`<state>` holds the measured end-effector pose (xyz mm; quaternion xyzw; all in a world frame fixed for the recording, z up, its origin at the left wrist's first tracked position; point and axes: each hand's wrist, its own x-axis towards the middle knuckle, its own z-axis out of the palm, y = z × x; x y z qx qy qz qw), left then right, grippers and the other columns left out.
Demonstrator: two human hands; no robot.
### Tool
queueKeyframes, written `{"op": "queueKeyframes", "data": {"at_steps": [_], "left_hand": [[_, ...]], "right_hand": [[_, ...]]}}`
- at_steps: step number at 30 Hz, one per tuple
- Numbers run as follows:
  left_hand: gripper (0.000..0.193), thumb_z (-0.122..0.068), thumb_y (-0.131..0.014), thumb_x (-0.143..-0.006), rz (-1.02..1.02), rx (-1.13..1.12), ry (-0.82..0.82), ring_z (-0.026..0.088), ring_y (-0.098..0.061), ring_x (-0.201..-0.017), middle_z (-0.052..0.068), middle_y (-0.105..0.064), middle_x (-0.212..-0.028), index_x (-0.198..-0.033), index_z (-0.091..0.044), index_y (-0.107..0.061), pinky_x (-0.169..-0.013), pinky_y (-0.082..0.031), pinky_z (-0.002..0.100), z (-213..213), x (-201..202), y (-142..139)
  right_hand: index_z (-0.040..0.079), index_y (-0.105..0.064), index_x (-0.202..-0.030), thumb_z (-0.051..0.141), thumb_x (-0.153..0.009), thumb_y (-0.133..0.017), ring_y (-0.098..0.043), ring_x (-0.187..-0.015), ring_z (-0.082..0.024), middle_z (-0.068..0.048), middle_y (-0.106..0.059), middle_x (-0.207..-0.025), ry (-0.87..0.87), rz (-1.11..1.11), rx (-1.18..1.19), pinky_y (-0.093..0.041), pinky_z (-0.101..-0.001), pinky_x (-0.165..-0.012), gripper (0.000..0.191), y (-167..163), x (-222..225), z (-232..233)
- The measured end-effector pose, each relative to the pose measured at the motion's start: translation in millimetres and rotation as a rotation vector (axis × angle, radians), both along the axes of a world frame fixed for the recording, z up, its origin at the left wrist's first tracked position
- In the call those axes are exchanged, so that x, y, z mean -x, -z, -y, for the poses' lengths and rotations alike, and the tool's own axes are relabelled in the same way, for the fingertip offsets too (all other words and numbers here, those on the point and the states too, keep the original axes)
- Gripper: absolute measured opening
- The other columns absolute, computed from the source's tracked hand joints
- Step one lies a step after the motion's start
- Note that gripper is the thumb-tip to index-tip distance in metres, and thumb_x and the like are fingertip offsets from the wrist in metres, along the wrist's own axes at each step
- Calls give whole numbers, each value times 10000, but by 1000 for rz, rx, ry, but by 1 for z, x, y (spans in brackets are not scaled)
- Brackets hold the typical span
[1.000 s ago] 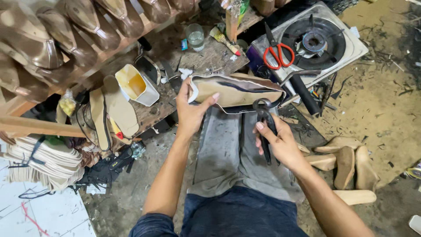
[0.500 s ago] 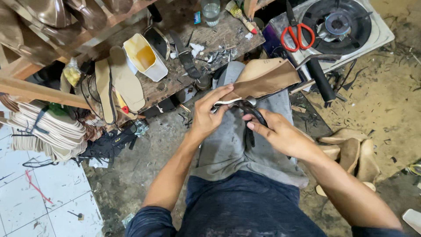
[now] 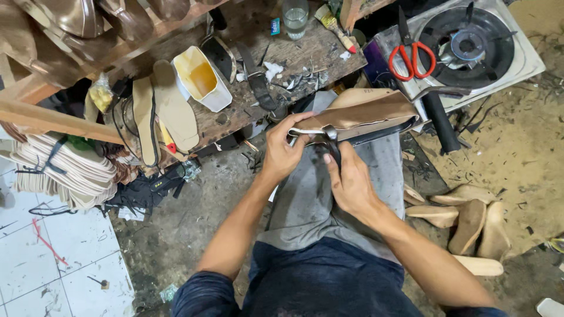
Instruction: The person assembles a beige high-heeled shoe by attaching the sole and upper using pliers and a hammer. They trim excess material with scissors, then inspect the finished shoe before placing it on a shelf.
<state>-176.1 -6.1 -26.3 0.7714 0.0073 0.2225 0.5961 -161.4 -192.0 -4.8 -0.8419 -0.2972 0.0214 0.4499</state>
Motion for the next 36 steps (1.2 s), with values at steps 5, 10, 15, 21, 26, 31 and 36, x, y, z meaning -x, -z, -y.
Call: {"op": "queueKeyframes", "data": {"at_steps": [5, 10, 15, 21, 26, 31, 36], "left_hand": [[413, 125, -653, -875, -46, 136, -25, 147, -718, -1030, 95, -764, -1104, -1267, -3, -681, -922, -567, 282, 2, -12, 21], [448, 108, -664, -861, -4, 67, 113, 182, -671, -1161, 122, -724, -1239, -1299, 15, -648, -1045, -504, 323, -13, -20, 18], [448, -95, -772, -853, -324, -1, 282, 146, -696, -1031, 94, -752, -1142, -1282, -22, -667, -934, -538, 306, -37, -39, 12], [387, -234, -749, -924, -259, -3, 251, 150, -738, -977, 117, -800, -1093, -1242, -16, -719, -878, -577, 321, -28, -42, 14], [379, -254, -750, -948, -158, -247, 145, 227, -773, -1027, 163, -771, -1106, -1249, -28, -701, -888, -581, 333, -23, -27, 5], [595, -220, -839, -799, -162, -227, 289, 287, -747, -1071, 175, -742, -1168, -1311, -16, -614, -925, -552, 357, -31, -27, -2], [595, -135, -871, -757, -125, -292, 268, 303, -736, -1098, 178, -740, -1168, -1290, -18, -633, -936, -558, 373, -33, -28, 5]], "right_hand": [[-46, -464, -1097, 126, -1030, -572, -592, -811, -566, -343, -605, -963, 93, -18, 155, -464, -591, -661, 214, 17, 0, -12], [-41, -450, -1082, 128, -1010, -576, -613, -785, -556, -351, -618, -996, 84, -26, 253, -497, -603, -655, 223, 16, 0, -5], [-48, -450, -1088, 114, -1003, -579, -613, -797, -561, -350, -613, -993, 66, 22, 225, -497, -602, -657, 224, 18, -5, -16], [-66, -440, -1125, 7, -842, -541, -617, -830, -563, -357, -595, -998, -98, 98, 357, -513, -593, -686, 309, -3, -6, 10], [-35, -447, -1078, 134, -994, -582, -605, -831, -560, -347, -608, -981, -35, -9, 378, -485, -596, -691, 231, -5, -9, 19], [-55, -451, -1086, 136, -1026, -556, -579, -818, -561, -338, -610, -919, -44, 74, 160, -455, -590, -672, 227, -1, -15, 15], [-81, -452, -1193, 203, -1047, -518, -634, -760, -446, -270, -634, -892, -162, 88, -184, -507, -514, -659, 326, -8, -2, 26]]}}
